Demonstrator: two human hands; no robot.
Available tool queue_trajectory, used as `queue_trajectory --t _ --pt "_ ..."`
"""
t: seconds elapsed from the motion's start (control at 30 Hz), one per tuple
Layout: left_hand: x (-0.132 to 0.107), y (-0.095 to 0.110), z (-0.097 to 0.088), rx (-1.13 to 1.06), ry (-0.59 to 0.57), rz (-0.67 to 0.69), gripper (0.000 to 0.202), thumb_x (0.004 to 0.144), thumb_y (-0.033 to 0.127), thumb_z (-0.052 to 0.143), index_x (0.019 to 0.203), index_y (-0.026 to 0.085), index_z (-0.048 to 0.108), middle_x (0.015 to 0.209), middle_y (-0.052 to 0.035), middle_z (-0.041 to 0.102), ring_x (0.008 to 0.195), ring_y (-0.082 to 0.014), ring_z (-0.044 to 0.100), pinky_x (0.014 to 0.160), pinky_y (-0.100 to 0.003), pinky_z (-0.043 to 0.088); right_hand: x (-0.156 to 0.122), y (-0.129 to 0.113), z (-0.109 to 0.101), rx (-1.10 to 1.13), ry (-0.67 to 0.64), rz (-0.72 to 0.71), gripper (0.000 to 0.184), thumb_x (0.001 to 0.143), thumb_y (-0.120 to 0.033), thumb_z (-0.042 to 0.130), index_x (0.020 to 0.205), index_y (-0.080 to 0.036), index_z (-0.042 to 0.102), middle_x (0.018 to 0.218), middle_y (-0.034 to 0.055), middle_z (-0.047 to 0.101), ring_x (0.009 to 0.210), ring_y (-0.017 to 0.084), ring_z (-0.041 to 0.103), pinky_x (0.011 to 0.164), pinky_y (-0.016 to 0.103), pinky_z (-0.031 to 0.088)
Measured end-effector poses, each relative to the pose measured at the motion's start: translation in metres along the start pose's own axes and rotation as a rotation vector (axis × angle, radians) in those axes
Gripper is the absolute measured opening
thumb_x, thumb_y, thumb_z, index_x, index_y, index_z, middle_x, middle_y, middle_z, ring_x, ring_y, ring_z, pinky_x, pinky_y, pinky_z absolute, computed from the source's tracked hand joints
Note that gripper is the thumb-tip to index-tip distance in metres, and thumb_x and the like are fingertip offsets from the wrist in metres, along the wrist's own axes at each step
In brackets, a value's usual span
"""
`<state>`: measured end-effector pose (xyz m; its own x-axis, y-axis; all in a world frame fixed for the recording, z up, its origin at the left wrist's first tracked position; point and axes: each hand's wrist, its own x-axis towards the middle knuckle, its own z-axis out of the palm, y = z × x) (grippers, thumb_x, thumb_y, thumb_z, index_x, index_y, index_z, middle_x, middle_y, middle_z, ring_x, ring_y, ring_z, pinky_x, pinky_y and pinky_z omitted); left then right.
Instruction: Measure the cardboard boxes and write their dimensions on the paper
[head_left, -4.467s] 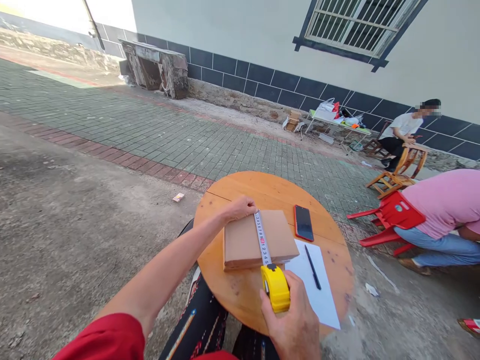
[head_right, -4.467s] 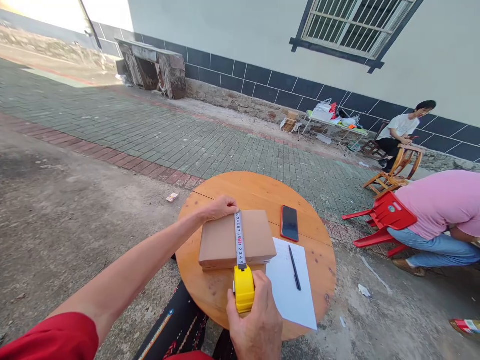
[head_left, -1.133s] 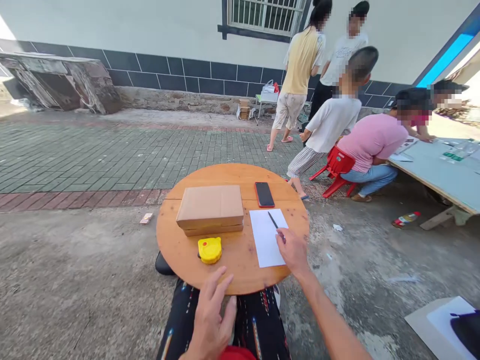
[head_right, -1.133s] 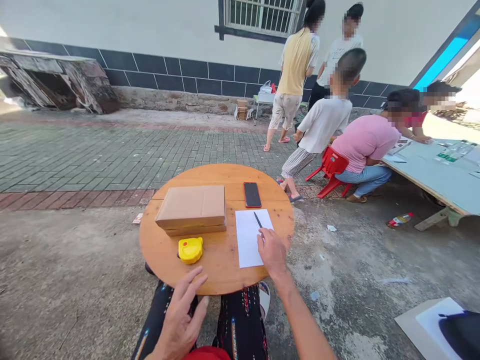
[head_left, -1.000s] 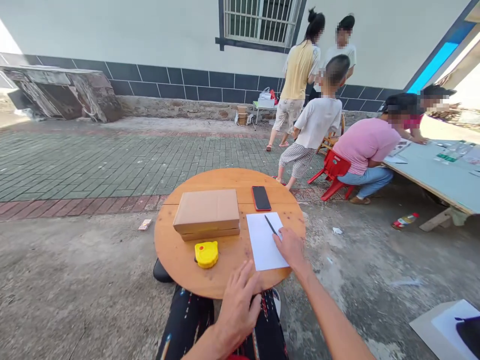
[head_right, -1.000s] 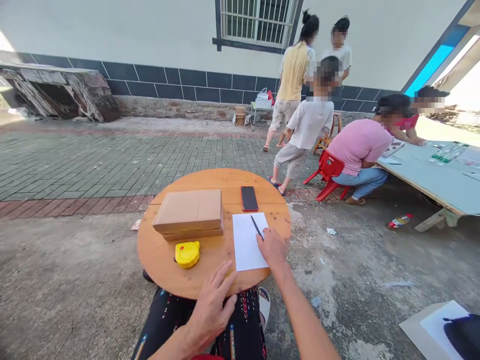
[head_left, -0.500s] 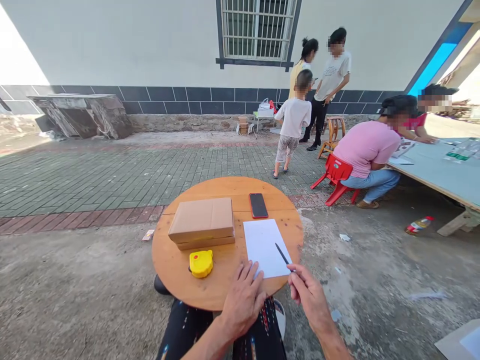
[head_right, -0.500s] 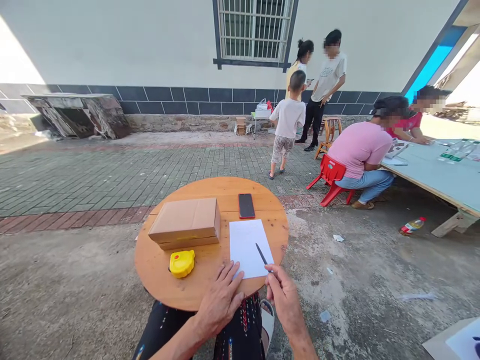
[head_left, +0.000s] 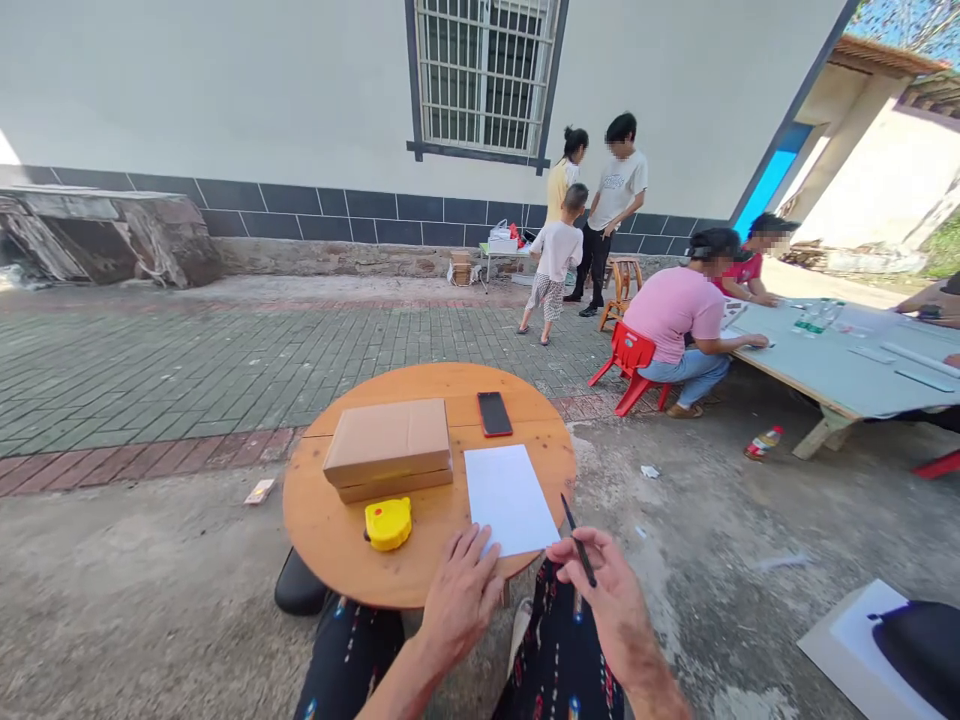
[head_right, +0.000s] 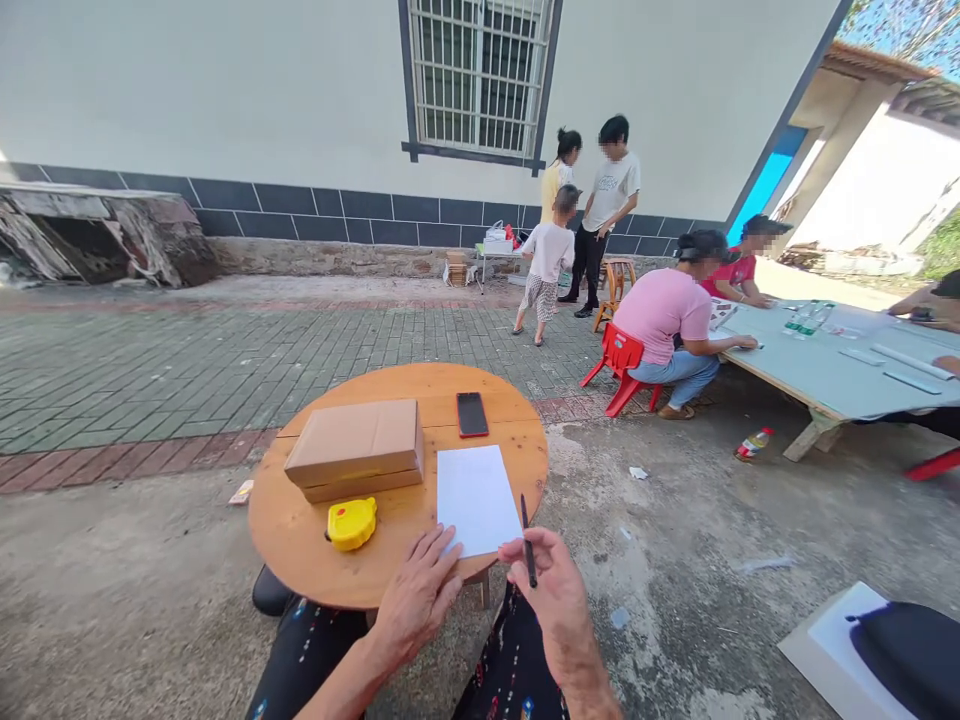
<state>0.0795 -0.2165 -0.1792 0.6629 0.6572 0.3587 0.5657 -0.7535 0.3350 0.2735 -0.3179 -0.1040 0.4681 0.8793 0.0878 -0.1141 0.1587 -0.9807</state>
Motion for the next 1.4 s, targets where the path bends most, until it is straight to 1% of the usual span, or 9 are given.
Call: queue_trajectory --t 0.13,0.33,0.43,0.6,0.83,1.0,1.1,1.2,1.4 --pt "0.000 0.002 -0.003 -0.033 -0.010 -0.013 0.035 0.090 0.027 0.054 0.125 0.025 0.061 0.142 -0.0077 0.055 0.133 -0.0282 0.048 0.111 -0.052 0.038 -0.011 -0.013 0.009 0.017 0.258 -0.073 0.032 0.082 -0.049 0.069 0.093 -0.021 0.058 0.054 -0.0030 0.061 0.053 0.016 0.058 0.053 0.026 0.046" --pt "0.000 0.007 -0.010 -0.054 -0.018 -0.057 0.031 0.091 0.027 0.055 0.121 0.025 0.063 0.141 -0.0060 0.056 0.133 -0.0267 0.047 0.112 -0.049 0.036 -0.018 -0.030 0.015 0.058 0.260 -0.068 0.040 0.082 -0.056 0.066 0.096 -0.019 0.067 0.062 -0.0012 0.062 0.051 0.013 0.055 0.049 0.025 0.046" --pt "0.000 0.007 -0.010 -0.056 -0.013 -0.070 0.030 0.091 0.027 0.054 0.120 0.026 0.063 0.140 -0.0047 0.057 0.132 -0.0264 0.047 0.112 -0.049 0.036 -0.008 -0.025 0.021 0.041 0.214 -0.057 0.044 0.081 -0.058 0.067 0.100 -0.018 0.068 0.064 0.0010 0.066 0.051 0.014 0.057 0.047 0.025 0.046" --pt "0.003 0.005 -0.017 -0.112 -0.061 -0.082 0.026 0.089 0.025 0.056 0.113 0.024 0.065 0.138 -0.0055 0.057 0.131 -0.0281 0.047 0.111 -0.049 0.037 0.028 -0.014 0.042 -0.055 0.172 -0.074 0.037 0.071 -0.049 0.080 0.079 -0.017 0.066 0.055 0.0005 0.065 0.045 0.014 0.058 0.046 0.026 0.050" --pt "0.027 -0.008 -0.029 -0.153 -0.073 -0.205 0.033 0.085 0.018 0.057 0.117 0.020 0.064 0.138 -0.0107 0.056 0.125 -0.0292 0.051 0.103 -0.047 0.046 0.092 -0.004 0.059 0.164 0.030 0.096 0.037 0.078 -0.050 0.072 0.093 -0.018 0.065 0.072 0.0044 0.072 0.068 0.023 0.072 0.046 0.027 0.053" --pt "0.044 -0.019 -0.020 -0.113 -0.119 -0.179 0.037 0.082 0.021 0.064 0.118 0.019 0.063 0.141 -0.0126 0.054 0.129 -0.0328 0.049 0.107 -0.053 0.042 0.123 0.020 0.059 -0.065 0.034 0.007 0.019 0.083 -0.037 0.071 0.084 -0.021 0.061 0.055 -0.0050 0.063 0.050 0.011 0.060 0.052 0.021 0.050" --pt "0.045 -0.022 -0.014 -0.122 -0.117 -0.170 0.039 0.082 0.022 0.064 0.121 0.020 0.062 0.143 -0.0121 0.052 0.132 -0.0329 0.046 0.109 -0.056 0.041 0.135 0.034 0.064 -0.257 -0.072 -0.001 0.022 0.087 -0.039 0.064 0.096 -0.020 0.066 0.063 -0.0008 0.069 0.055 0.014 0.064 0.055 0.024 0.053" --pt "0.043 -0.023 -0.010 -0.131 -0.095 -0.170 0.041 0.082 0.021 0.063 0.123 0.020 0.061 0.145 -0.0120 0.051 0.133 -0.0327 0.045 0.109 -0.057 0.041 0.145 0.046 0.070 -0.435 -0.182 -0.016 0.019 0.086 -0.038 0.064 0.092 -0.020 0.068 0.071 0.0022 0.073 0.061 0.016 0.068 0.059 0.026 0.056" --pt "0.044 -0.024 -0.008 -0.151 -0.074 -0.176 0.042 0.082 0.023 0.064 0.124 0.020 0.061 0.146 -0.0107 0.050 0.133 -0.0332 0.046 0.107 -0.057 0.043 0.157 0.066 0.081 -0.522 -0.271 -0.043 0.018 0.091 -0.036 0.058 0.090 -0.020 0.067 0.067 0.0004 0.069 0.058 0.014 0.067 0.059 0.024 0.054"
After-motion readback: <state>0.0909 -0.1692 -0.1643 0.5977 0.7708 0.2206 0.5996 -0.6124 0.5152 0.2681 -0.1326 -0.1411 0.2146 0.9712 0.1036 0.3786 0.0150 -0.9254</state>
